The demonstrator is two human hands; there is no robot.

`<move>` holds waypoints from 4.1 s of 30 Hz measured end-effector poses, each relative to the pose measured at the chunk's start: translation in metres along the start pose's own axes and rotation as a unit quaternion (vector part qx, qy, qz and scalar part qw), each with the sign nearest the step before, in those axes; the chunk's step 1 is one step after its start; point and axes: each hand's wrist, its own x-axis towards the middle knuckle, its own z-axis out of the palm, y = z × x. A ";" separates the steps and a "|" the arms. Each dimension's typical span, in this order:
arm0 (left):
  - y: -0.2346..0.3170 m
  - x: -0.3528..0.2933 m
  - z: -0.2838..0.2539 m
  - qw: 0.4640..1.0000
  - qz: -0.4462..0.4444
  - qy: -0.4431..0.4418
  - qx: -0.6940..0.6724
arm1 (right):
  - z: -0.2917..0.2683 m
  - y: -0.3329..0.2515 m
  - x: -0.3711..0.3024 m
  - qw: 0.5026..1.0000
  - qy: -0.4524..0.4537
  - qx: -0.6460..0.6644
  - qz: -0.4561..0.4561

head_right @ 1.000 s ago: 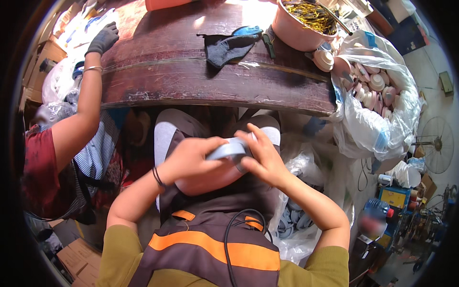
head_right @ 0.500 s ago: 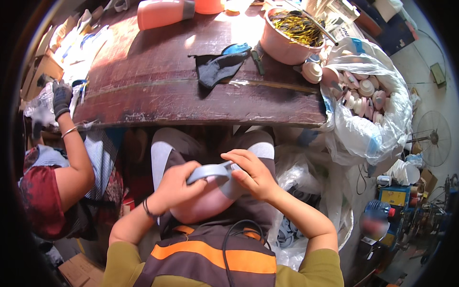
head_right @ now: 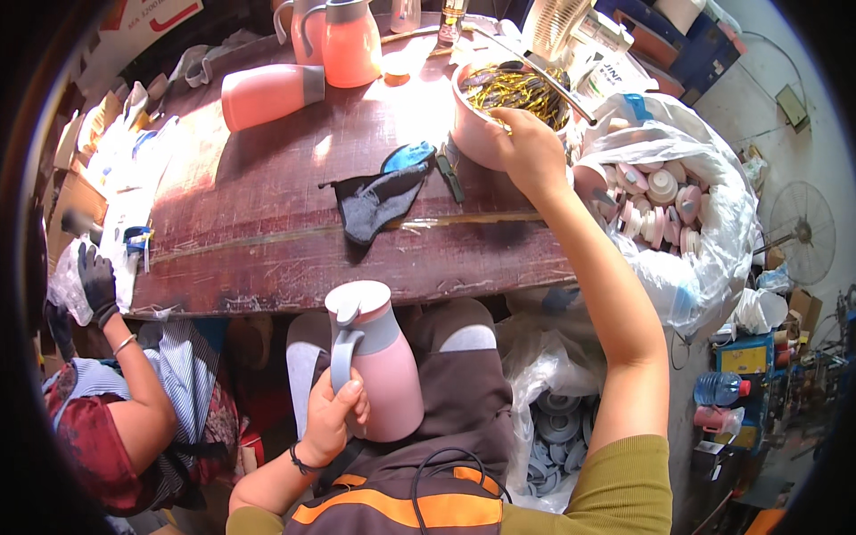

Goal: The person assembles pink plastic pitchers by attaching gray handles and lids. They repeatedly pick up pitcher bodies, handles, and lids from a large white sack and the table, fit the parts together, and place the completed units on the table. Another person wipes similar pitchers nearby.

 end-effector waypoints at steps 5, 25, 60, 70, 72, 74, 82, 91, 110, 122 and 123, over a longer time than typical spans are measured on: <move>-0.008 0.005 0.004 1.000 0.006 0.005 0.029 | 0.064 0.004 0.036 0.966 0.038 -0.243 -0.072; -0.007 0.007 0.003 0.999 -0.021 0.001 0.041 | 0.028 0.052 0.104 0.854 0.095 0.382 0.340; -0.004 0.012 -0.008 0.999 -0.012 -0.029 0.020 | -0.035 0.029 0.144 0.831 0.064 0.392 0.390; -0.007 0.007 -0.005 0.999 0.036 0.016 -0.031 | 0.025 0.038 -0.104 0.810 -0.159 0.326 0.461; -0.007 0.005 -0.003 0.998 0.054 0.021 -0.025 | 0.036 0.041 -0.118 0.953 -0.040 -0.107 0.280; -0.010 0.003 -0.003 0.998 0.064 0.019 -0.013 | 0.027 0.034 -0.129 0.976 0.053 -0.167 0.127; -0.026 0.014 0.004 0.997 0.075 0.011 0.015 | 0.046 0.031 -0.186 0.983 0.014 -0.175 0.062; -0.017 0.009 0.000 0.995 0.068 0.000 0.078 | 0.023 0.083 -0.163 0.948 0.040 -0.002 0.315; -0.002 0.014 -0.032 0.959 0.063 -0.131 0.242 | 0.008 -0.169 -0.257 0.737 -0.300 0.537 0.281; 0.003 0.008 -0.045 0.995 0.057 0.000 0.079 | 0.002 -0.177 -0.250 0.677 -0.172 0.593 0.399; 0.016 0.001 -0.041 0.997 0.060 -0.013 -0.039 | 0.004 -0.173 -0.251 0.614 -0.146 0.660 0.408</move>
